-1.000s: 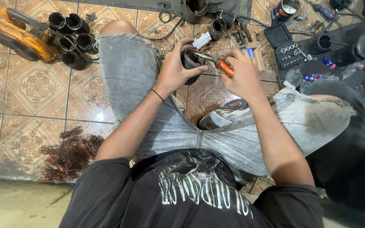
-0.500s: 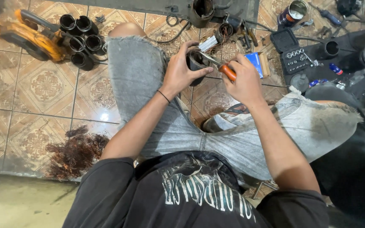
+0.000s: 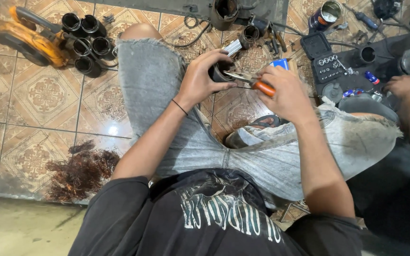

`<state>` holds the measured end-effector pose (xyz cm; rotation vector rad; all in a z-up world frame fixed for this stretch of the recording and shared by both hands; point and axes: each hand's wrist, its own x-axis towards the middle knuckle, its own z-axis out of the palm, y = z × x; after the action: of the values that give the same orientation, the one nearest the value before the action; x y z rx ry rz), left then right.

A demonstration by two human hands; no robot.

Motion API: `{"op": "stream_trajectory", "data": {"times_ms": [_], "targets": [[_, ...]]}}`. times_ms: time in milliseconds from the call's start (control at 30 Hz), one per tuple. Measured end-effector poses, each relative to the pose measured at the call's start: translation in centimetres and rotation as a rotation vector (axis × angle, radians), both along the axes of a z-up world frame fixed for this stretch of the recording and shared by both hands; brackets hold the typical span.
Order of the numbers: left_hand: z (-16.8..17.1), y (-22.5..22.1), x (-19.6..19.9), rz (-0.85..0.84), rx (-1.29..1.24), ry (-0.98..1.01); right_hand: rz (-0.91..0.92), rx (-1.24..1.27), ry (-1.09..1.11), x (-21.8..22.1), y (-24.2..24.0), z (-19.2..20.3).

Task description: Disassembling a mechanical component by removing internal parts using pliers and a screwdriver.

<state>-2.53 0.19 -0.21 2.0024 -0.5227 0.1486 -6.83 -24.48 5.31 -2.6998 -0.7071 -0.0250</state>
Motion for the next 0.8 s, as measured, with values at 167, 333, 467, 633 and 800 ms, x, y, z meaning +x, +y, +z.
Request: {"op": "stream_trajectory", "data": {"times_ms": [167,333,467,633,800], "targets": [[-1.8,0.7,0.4,-0.082,-0.067,0.043,0.051,0.006,-0.071,0.0,0.4,0.2],[-0.7,1.0,0.3,-0.063,-0.099,0.072,-0.016,-0.03,-0.137,-0.9,1.6,2.5],[-0.8,0.5,0.7,0.011,-0.058,0.062,-0.143,-0.06,-0.085,-1.3,1.3,2.2],[-0.1,0.5,0.6,0.079,0.002,0.11,-0.144,0.198,-0.039,-1.8,-0.2,6.1],[-0.1,1.0,2.0,0.225,-0.488,0.451,-0.191,0.253,0.544,0.3,-2.7,2.2]]}}
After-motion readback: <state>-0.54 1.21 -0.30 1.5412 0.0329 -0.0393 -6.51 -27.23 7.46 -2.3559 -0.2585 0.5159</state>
